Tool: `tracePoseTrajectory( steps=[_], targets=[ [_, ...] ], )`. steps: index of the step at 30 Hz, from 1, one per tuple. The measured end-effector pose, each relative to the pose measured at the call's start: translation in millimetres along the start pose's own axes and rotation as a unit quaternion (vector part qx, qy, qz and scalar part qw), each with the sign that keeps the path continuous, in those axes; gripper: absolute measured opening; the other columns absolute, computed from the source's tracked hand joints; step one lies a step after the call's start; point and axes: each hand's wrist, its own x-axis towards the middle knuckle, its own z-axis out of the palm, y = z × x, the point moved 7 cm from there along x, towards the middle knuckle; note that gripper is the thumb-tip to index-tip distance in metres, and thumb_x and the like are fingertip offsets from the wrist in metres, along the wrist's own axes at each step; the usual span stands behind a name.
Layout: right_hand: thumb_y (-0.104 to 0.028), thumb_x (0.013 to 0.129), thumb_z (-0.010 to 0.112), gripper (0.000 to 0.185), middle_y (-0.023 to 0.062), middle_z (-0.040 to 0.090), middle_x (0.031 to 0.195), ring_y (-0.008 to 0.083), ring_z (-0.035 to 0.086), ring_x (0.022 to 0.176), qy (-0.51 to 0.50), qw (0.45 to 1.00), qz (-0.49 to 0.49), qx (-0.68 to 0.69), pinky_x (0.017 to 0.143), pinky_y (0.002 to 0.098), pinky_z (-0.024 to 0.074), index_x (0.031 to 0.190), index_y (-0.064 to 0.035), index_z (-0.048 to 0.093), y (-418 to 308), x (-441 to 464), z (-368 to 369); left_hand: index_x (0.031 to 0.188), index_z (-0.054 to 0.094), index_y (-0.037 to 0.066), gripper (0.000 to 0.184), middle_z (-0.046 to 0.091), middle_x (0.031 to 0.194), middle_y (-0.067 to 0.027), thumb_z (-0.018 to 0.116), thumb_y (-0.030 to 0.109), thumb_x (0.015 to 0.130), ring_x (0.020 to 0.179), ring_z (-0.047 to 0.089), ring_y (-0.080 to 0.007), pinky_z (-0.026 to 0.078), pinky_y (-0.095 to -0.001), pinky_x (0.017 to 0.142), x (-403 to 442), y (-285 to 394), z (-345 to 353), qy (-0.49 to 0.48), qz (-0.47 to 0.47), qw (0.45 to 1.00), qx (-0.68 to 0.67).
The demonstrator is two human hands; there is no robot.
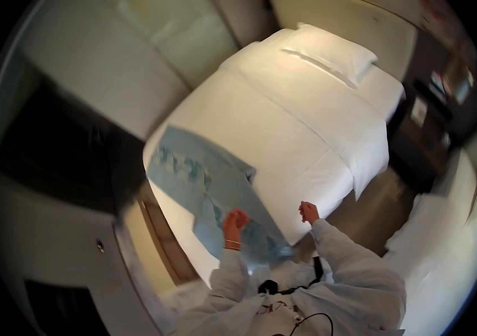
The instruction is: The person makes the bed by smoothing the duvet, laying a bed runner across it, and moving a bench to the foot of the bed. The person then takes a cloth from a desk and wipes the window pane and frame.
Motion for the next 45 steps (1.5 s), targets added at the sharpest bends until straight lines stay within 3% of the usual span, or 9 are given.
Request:
tracePoseTrajectory(
  steps=[9,13,21,25,32,35,36,41,45],
  targets=[
    [-0.027,0.088,0.049,0.026,0.0022,0.049,0.054,0.0103,0.046,0.042,-0.191,0.930,0.134,-0.284,0.038,0.0256,0.0407,0.076,-0.0046,0.056,12.1,-6.5,40.3,0.106,0.057,0.011,0.023,0.062,0.089,-0.0023,0.055,0.020,0.084,0.070,0.058,-0.0119,0.045,-0.0223,0.060,-73.5,-120.9,-200.0,0.296,-0.058,0.951,0.065],
    [-0.011,0.083,0.057,0.021,0.0057,0.060,0.081,0.0119,0.056,0.064,-0.158,0.922,0.014,-0.353,0.055,0.0260,0.0474,0.104,-0.0059,0.054,95.7,44.2,28.5,0.111,0.052,0.002,0.049,0.055,0.103,-0.0127,0.072,0.014,0.067,0.096,0.052,-0.0219,0.045,-0.0326,0.081,-97.0,-200.7,-292.9,0.415,-0.023,0.889,0.193],
    [-0.011,0.080,0.062,0.041,0.0120,0.056,0.105,0.0203,0.054,0.094,-0.054,0.956,-0.094,-0.273,0.079,0.0309,0.0449,0.116,-0.0029,0.045,148.3,43.0,108.9,0.119,0.039,-0.007,0.070,0.057,0.098,-0.0153,0.076,0.020,0.067,0.089,0.054,-0.0194,0.045,-0.0317,0.078,-59.2,-298.2,-405.1,0.376,-0.152,0.901,0.155],
    [-0.009,0.077,0.064,0.047,0.0122,0.052,0.110,0.0191,0.052,0.097,-0.100,0.944,-0.104,-0.297,0.085,0.0292,0.0416,0.117,-0.0008,0.041,97.0,-10.5,207.5,0.105,0.054,-0.006,0.050,0.062,0.089,-0.0107,0.069,0.032,0.076,0.083,0.054,-0.0134,0.044,-0.0278,0.075,-21.1,-192.4,-355.9,0.223,-0.034,0.955,0.191],
    [-0.006,0.083,0.058,0.037,0.0034,0.048,0.118,0.0162,0.047,0.106,-0.468,0.808,-0.106,-0.342,0.087,0.0277,0.0409,0.118,-0.0082,0.048,80.7,-71.7,338.1,0.098,0.060,-0.004,0.043,0.062,0.088,-0.0094,0.062,0.035,0.083,0.076,0.056,-0.0143,0.046,-0.0258,0.070,-9.7,19.5,-378.3,0.455,0.163,0.876,0.011],
    [-0.005,0.078,0.061,0.041,0.0088,0.050,0.114,0.0223,0.050,0.102,-0.323,0.861,-0.157,-0.360,0.088,0.0319,0.0419,0.117,-0.0092,0.048,108.8,-18.1,320.5,0.096,0.059,-0.003,0.039,0.061,0.085,-0.0077,0.064,0.033,0.081,0.071,0.053,-0.0135,0.045,-0.0273,0.068,-14.7,11.2,-428.2,0.495,0.141,0.850,0.110],
    [-0.005,0.077,0.063,0.051,0.0137,0.048,0.115,0.0241,0.049,0.104,-0.229,0.931,0.011,-0.284,0.087,0.0327,0.0430,0.123,-0.0104,0.041,122.5,1.3,302.8,0.097,0.058,-0.003,0.042,0.061,0.086,-0.0078,0.066,0.034,0.079,0.073,0.054,-0.0135,0.045,-0.0273,0.069,-2.6,-18.7,-443.5,0.451,0.116,0.871,0.154],
    [-0.020,0.074,0.069,0.057,0.0165,0.052,0.111,0.0262,0.056,0.094,-0.214,0.880,-0.097,-0.413,0.083,0.0341,0.0457,0.121,-0.0040,0.042,146.5,37.2,311.0,0.105,0.053,-0.005,0.052,0.061,0.096,-0.0106,0.071,0.033,0.074,0.085,0.057,-0.0160,0.045,-0.0264,0.076,-19.1,-128.9,-458.2,0.318,-0.103,0.922,0.194],
    [-0.029,0.070,0.070,0.059,0.0161,0.059,0.098,0.0261,0.058,0.090,-0.227,0.843,-0.050,-0.485,0.080,0.0331,0.0455,0.116,-0.0002,0.046,164.9,34.5,350.0,0.104,0.055,-0.005,0.050,0.062,0.095,-0.0108,0.071,0.032,0.074,0.084,0.058,-0.0161,0.045,-0.0268,0.076,-51.5,-150.8,-443.3,0.373,-0.028,0.919,0.126]
  ],
)
